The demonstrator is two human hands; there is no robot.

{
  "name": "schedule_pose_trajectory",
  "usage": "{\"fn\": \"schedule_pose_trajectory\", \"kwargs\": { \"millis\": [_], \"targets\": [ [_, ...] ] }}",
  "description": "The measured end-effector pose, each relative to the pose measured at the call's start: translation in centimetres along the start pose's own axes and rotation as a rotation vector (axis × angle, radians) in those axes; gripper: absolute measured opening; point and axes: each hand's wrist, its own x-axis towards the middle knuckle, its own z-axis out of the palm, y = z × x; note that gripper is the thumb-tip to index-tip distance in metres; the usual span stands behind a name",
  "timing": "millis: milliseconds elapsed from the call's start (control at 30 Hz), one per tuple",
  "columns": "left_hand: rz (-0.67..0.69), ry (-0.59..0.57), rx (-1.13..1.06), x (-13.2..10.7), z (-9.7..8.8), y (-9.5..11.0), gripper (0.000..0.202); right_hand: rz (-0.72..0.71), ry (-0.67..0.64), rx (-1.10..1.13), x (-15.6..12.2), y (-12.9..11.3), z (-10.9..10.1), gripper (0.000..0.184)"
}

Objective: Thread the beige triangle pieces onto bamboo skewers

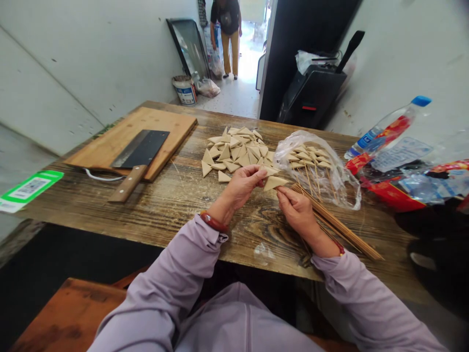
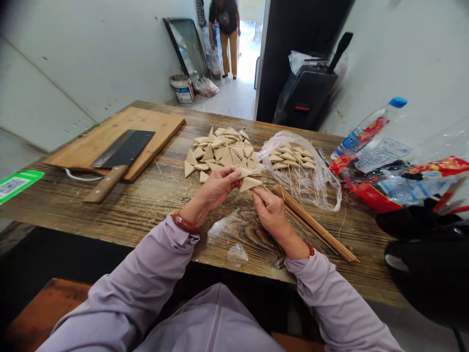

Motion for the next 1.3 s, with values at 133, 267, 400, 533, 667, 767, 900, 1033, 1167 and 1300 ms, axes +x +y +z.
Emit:
{"fn": "schedule_pose_trajectory", "kwargs": {
  "millis": [133, 267, 400, 533, 667, 767, 900, 1033, 1167, 1300],
  "targets": [
    [0.017, -0.008, 0.058, -0.13, 0.06, 0.10, 0.034, -0.010, -0.010, 0.010, 0.04, 0.02, 0.03, 0.029],
    [0.012, 0.005, 0.040, -0.11, 0.01, 0.02, 0.033, -0.001, -0.023, 0.010, -0.07, 0.14, 0.05, 0.030],
    [0.003, 0.014, 0.011, -0.05, -0.02, 0.00, 0.033, 0.016, -0.035, 0.009, -0.12, -0.01, -0.04, 0.031],
    [0.002, 0.024, -0.014, 0.06, -0.08, 0.00, 0.032, 0.013, -0.043, 0.023, -0.13, -0.08, -0.09, 0.033],
    [0.002, 0.032, -0.031, 0.22, -0.22, -0.08, 0.032, 0.020, -0.070, 0.034, -0.18, 0.09, -0.09, 0.035],
    [0.005, 0.038, -0.043, 0.27, -0.27, -0.13, 0.032, 0.015, -0.090, 0.050, -0.20, 0.16, -0.10, 0.035],
    [0.009, 0.044, -0.056, 0.25, -0.28, -0.15, 0.031, 0.017, -0.082, 0.055, -0.24, 0.35, -0.12, 0.035],
    [0.005, 0.062, -0.055, 0.25, -0.38, -0.19, 0.028, 0.025, -0.107, 0.068, -0.31, 0.67, -0.10, 0.037],
    [0.019, 0.077, -0.022, 0.32, -0.47, -0.14, 0.028, 0.017, -0.104, 0.084, -0.37, 0.78, -0.05, 0.038],
    [0.061, 0.072, 0.058, 0.27, -0.37, 0.00, 0.028, 0.025, -0.096, 0.082, -0.43, 0.75, 0.05, 0.039]
  ]
}}
